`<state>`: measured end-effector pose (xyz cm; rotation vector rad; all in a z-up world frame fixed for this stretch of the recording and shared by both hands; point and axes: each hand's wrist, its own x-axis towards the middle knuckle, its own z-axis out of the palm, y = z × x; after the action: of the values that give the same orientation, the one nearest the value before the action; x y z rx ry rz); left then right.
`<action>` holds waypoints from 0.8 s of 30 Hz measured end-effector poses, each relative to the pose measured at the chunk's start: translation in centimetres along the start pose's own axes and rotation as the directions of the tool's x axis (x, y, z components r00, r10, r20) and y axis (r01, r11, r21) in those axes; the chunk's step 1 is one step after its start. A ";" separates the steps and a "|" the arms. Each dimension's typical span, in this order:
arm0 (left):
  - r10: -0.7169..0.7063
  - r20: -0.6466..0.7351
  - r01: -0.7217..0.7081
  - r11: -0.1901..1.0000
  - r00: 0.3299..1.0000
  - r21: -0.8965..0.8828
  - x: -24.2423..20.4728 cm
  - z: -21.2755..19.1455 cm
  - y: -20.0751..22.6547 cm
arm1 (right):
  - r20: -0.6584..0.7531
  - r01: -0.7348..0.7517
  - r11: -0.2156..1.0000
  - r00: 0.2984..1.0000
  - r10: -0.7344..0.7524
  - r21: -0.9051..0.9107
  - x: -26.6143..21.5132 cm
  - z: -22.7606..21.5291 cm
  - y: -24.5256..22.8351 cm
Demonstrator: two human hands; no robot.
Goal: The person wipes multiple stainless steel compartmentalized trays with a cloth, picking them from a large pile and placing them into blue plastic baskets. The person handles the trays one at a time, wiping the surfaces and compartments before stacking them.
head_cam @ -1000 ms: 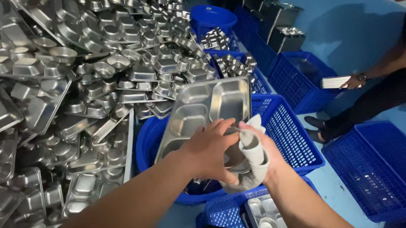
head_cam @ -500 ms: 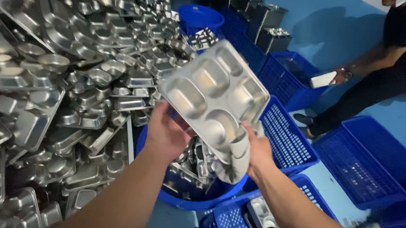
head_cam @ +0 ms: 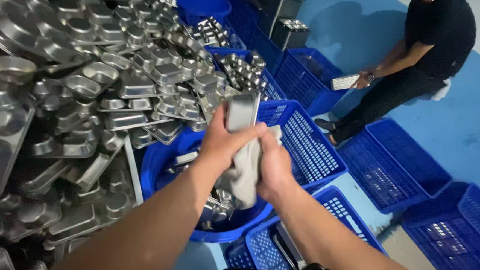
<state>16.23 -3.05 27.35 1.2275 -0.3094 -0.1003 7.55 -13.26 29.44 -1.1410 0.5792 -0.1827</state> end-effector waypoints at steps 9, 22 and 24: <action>-0.085 -0.271 0.147 0.965 0.959 0.217 3.4 -0.2 -2.6 | 0.402 0.260 0.817 0.915 -0.037 -0.515 -2.2 0.0 3.6; -0.017 0.698 0.639 0.421 0.716 -0.644 2.6 -0.3 -3.4 | 0.442 0.287 0.860 0.893 -0.082 -0.421 1.3 2.7 -3.5; -0.246 0.570 0.599 0.540 0.784 -0.591 1.5 -1.1 -3.4 | 0.389 0.244 0.808 0.921 -0.019 -0.536 1.6 2.5 -4.3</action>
<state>18.27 -3.49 24.13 0.3823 -0.2811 -0.8816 10.82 -13.76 33.50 -1.7675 0.2094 0.1022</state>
